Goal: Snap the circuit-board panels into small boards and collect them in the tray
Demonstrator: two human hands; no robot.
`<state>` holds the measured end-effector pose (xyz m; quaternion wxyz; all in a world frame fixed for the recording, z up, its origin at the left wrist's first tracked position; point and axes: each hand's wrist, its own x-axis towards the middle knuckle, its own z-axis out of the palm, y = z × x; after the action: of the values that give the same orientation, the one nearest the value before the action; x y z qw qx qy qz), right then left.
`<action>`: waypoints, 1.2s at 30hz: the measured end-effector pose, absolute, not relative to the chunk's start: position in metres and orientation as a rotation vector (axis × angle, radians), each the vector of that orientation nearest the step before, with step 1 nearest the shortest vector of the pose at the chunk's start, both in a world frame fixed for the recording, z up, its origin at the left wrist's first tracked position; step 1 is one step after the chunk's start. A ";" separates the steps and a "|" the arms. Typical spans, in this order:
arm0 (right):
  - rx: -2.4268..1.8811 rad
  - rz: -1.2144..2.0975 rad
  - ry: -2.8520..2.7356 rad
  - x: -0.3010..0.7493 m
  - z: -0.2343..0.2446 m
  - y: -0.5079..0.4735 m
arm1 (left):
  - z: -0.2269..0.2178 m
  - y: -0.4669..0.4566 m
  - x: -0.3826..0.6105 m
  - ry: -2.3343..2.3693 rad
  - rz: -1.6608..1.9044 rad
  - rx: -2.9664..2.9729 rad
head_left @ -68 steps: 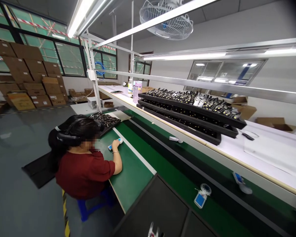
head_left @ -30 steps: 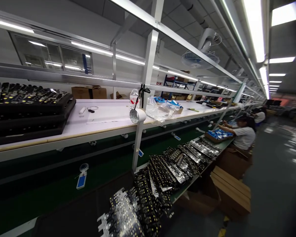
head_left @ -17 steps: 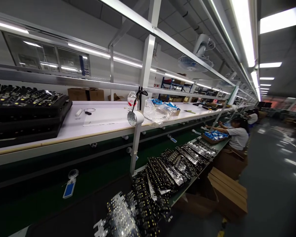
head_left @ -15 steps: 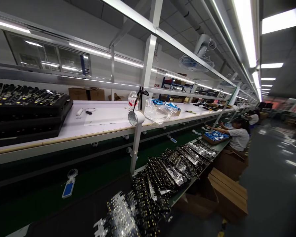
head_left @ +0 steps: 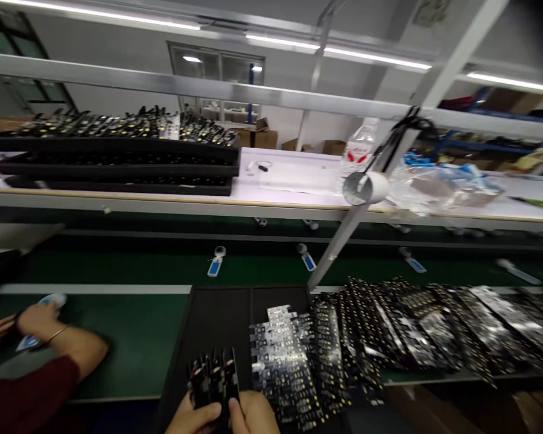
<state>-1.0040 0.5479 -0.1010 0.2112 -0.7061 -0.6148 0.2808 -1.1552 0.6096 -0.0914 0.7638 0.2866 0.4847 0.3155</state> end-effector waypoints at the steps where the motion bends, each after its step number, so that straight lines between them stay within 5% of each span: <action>1: -2.012 0.781 -1.734 -1.005 -0.106 0.550 | -0.099 0.610 -1.156 1.003 0.690 0.603; 8: -2.260 0.691 -1.710 -1.012 -0.121 0.583 | -0.146 0.636 -1.158 1.164 0.782 0.778; 17: -2.282 0.643 -1.620 -1.031 -0.108 0.683 | -0.137 0.743 -1.144 1.262 0.956 1.133; 25: -2.452 0.757 -1.493 -0.963 -0.132 0.682 | -0.149 0.795 -1.173 1.373 0.634 1.111; 36: -2.901 0.291 -1.166 -0.899 -0.172 0.555 | -0.184 0.652 -1.212 1.393 0.485 1.174</action>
<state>-0.8988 0.5550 -0.1718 0.0005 -0.9238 -0.3714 0.0927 -1.2116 0.6523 -0.1838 0.5878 0.5040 0.5978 0.2080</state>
